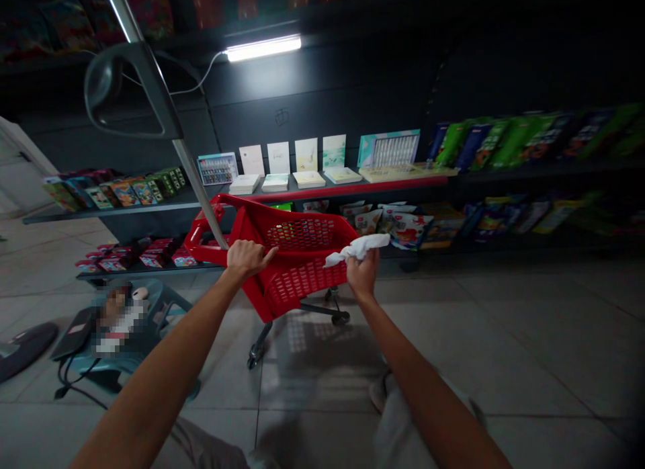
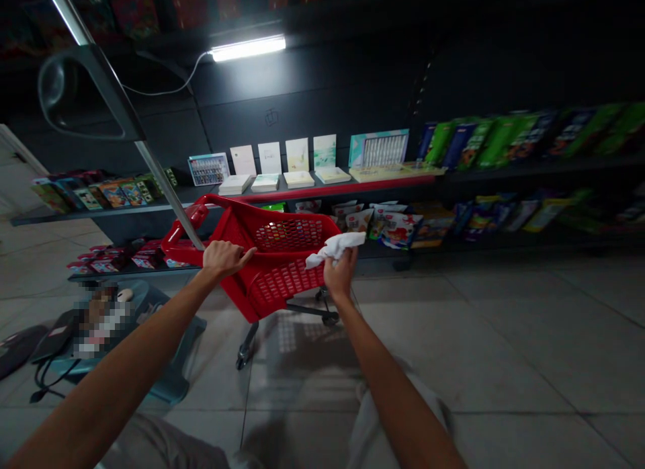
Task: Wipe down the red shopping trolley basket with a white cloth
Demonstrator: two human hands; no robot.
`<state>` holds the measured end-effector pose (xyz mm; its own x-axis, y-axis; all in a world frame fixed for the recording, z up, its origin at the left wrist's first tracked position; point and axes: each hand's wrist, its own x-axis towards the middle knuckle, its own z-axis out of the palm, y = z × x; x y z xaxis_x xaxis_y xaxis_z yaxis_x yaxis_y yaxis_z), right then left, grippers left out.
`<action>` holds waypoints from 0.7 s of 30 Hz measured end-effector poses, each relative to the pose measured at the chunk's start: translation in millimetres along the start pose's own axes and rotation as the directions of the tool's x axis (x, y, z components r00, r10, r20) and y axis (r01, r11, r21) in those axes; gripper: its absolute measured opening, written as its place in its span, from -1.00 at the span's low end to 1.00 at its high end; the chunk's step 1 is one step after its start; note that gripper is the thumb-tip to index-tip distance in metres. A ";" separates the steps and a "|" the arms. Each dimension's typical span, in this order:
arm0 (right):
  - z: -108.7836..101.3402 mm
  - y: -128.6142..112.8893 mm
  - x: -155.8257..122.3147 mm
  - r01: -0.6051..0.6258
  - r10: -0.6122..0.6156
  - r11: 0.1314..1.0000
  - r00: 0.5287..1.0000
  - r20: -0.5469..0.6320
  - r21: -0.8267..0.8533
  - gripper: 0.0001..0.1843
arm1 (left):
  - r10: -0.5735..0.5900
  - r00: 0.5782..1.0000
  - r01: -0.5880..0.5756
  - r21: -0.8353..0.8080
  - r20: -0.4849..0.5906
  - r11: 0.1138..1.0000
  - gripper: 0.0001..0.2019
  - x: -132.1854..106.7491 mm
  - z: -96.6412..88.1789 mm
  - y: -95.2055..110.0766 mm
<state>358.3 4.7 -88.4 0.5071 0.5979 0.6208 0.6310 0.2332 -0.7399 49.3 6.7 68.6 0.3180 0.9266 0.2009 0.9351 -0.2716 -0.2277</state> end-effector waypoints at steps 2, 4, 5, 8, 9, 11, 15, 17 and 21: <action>-5.0 -3.9 -0.8 0.025 -0.023 0.999 0.997 0.073 -0.022 -0.32 | 0.005 1.000 -0.005 -0.006 0.004 1.000 -0.17 -0.7 -1.1 -3.5; -7.4 -9.4 -5.2 0.094 -0.082 0.994 0.979 0.189 -0.054 -0.33 | 0.005 1.000 -0.005 -0.005 0.011 1.000 -0.18 -1.1 -2.0 -6.7; -8.7 -11.8 -7.7 0.142 -0.120 0.987 0.963 0.242 -0.076 -0.35 | 0.004 1.000 -0.004 -0.002 0.013 1.000 -0.18 -1.1 -2.1 -8.1; -15.7 -14.7 -12.1 0.288 -0.222 0.946 0.912 0.344 -0.151 -0.43 | 0.015 1.000 -0.015 0.011 0.013 1.000 -0.19 0.0 -0.7 -12.7; -19.1 -13.7 -11.8 0.324 -0.245 0.931 0.898 0.366 -0.171 -0.45 | 0.021 1.000 -0.021 0.014 0.011 1.000 -0.20 0.7 0.5 -14.6; -27.3 -8.5 -8.3 0.353 -0.254 0.913 0.883 0.396 -0.202 -0.48 | 0.035 0.999 -0.035 0.015 0.007 0.999 -0.22 3.1 3.8 -19.6; -44.9 7.6 3.7 0.275 -0.156 0.929 0.897 0.414 -0.247 -0.47 | 0.056 0.998 -0.056 0.016 -0.025 0.998 -0.27 10.3 12.6 -33.8; -52.6 12.2 7.0 0.247 -0.127 0.937 0.898 0.421 -0.245 -0.47 | 0.053 0.998 -0.052 0.009 -0.040 0.999 -0.29 13.8 17.0 -41.3; -62.2 6.3 3.0 0.273 -0.155 0.941 0.874 0.461 -0.201 -0.52 | 0.021 0.987 -0.028 -0.045 -0.158 0.999 -0.37 17.3 23.7 -51.6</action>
<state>400.4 -39.7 -75.1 0.0747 0.8398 0.5377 0.8499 0.2285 -0.4749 2.8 42.9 61.3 0.3584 0.8677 0.3445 0.9317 -0.3092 -0.1906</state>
